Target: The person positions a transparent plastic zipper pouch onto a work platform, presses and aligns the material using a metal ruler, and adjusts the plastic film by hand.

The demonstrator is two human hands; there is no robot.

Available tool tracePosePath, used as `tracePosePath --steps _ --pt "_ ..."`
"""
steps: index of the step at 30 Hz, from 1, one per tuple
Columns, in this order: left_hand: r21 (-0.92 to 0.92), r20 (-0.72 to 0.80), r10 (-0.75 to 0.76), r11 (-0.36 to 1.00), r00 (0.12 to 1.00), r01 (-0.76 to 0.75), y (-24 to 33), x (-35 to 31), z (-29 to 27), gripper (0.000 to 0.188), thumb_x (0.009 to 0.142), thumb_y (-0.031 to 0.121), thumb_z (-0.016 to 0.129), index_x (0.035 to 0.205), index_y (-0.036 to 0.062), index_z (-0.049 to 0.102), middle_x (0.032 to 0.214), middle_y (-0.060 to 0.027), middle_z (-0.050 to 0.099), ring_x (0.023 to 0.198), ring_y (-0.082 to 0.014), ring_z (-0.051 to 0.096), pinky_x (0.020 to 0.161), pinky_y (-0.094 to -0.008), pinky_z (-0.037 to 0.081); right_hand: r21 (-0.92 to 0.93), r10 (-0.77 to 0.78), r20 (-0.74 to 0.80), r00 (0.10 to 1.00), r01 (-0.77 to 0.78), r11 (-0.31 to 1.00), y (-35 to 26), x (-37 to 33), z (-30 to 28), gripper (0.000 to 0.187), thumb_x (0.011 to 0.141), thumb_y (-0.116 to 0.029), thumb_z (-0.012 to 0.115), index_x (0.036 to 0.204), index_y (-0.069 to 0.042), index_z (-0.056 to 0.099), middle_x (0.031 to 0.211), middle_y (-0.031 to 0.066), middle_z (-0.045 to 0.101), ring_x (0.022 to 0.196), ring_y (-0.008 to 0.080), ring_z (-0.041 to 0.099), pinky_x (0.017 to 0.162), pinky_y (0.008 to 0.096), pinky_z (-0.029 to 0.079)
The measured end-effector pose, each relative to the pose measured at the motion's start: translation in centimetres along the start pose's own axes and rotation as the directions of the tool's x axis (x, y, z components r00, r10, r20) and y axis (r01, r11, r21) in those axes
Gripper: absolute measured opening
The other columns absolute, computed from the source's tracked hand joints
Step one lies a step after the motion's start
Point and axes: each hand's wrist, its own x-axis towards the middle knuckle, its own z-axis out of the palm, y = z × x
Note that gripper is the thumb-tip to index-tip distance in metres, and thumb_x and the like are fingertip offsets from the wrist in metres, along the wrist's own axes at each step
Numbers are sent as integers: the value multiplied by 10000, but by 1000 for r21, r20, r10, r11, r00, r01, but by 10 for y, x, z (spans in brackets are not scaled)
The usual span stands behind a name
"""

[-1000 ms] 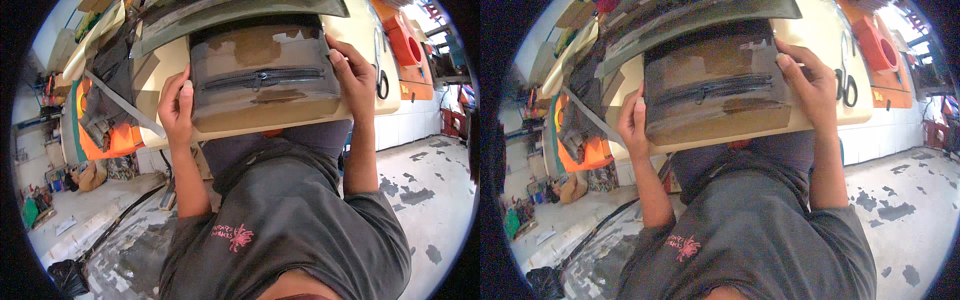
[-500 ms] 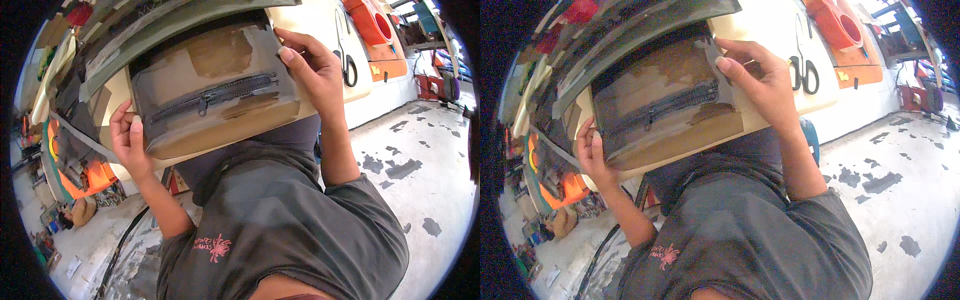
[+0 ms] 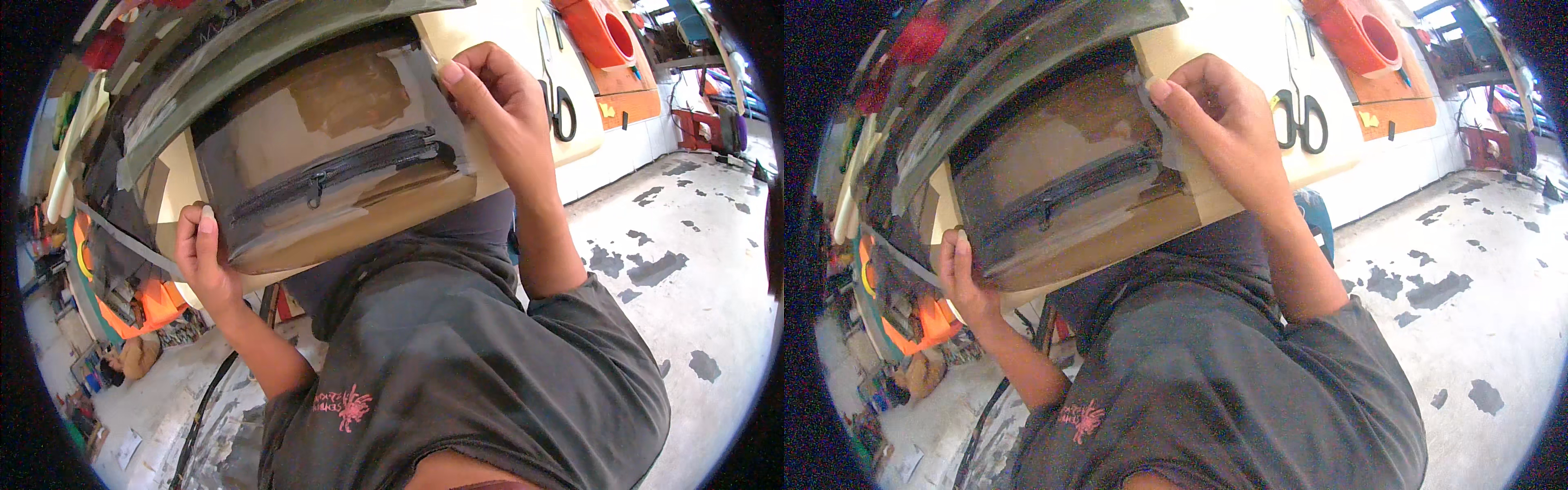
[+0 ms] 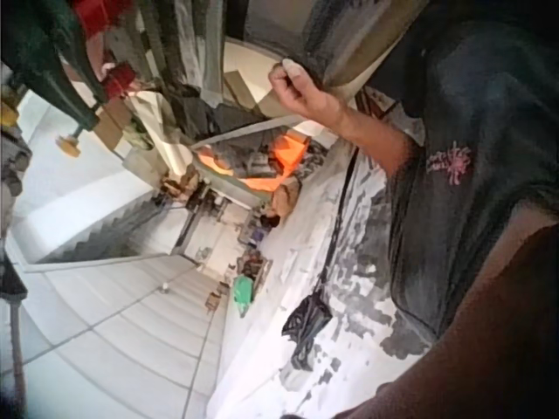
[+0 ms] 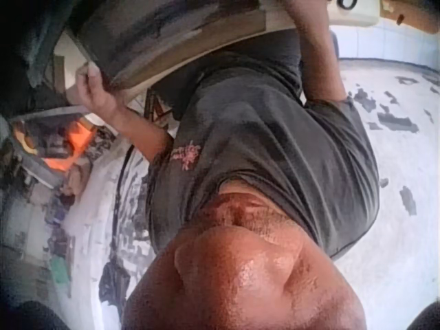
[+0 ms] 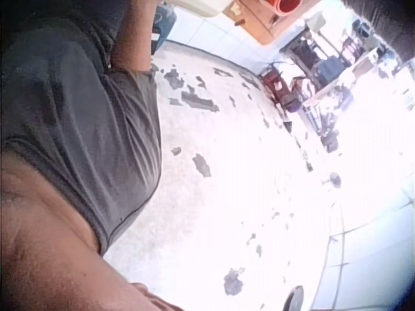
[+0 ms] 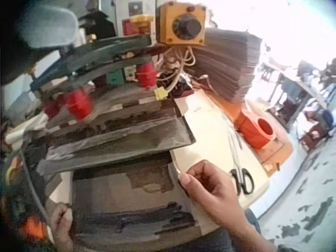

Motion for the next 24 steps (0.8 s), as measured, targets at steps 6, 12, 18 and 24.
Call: tracePosePath --steps 6,12,18,24 --pt "-10 -20 -17 1000 1000 17 -2 0 -3 168 967 157 612 846 92 515 785 82 376 709 -27 322 619 -215 222 -56 43 12 999 -42 998 3 6 0 298 957 -276 716 881 7 663 723 4 629 685 59 554 608 244 450" --pt "-26 -29 4 1000 1000 -5 -2 0 -2 160 959 164 621 854 89 527 790 77 402 723 -34 344 637 -214 248 -17 88 15 996 -88 996 0 7 3 313 973 -283 693 886 18 672 732 -11 630 681 52 540 595 237 433" --pt "-64 -14 39 997 999 -39 -7 0 -6 145 954 149 623 854 88 538 797 75 419 730 -34 352 644 -217 257 21 109 13 994 -109 994 1 6 4 318 980 -291 685 891 15 673 722 -26 612 659 43 508 579 233 404" --pt "-137 16 53 989 998 -50 -10 1 -7 133 959 128 610 855 78 544 811 60 448 755 -48 390 693 -207 311 10 101 -3 995 -101 995 3 5 5 325 981 -302 683 893 10 670 717 -32 604 653 39 498 574 232 397"
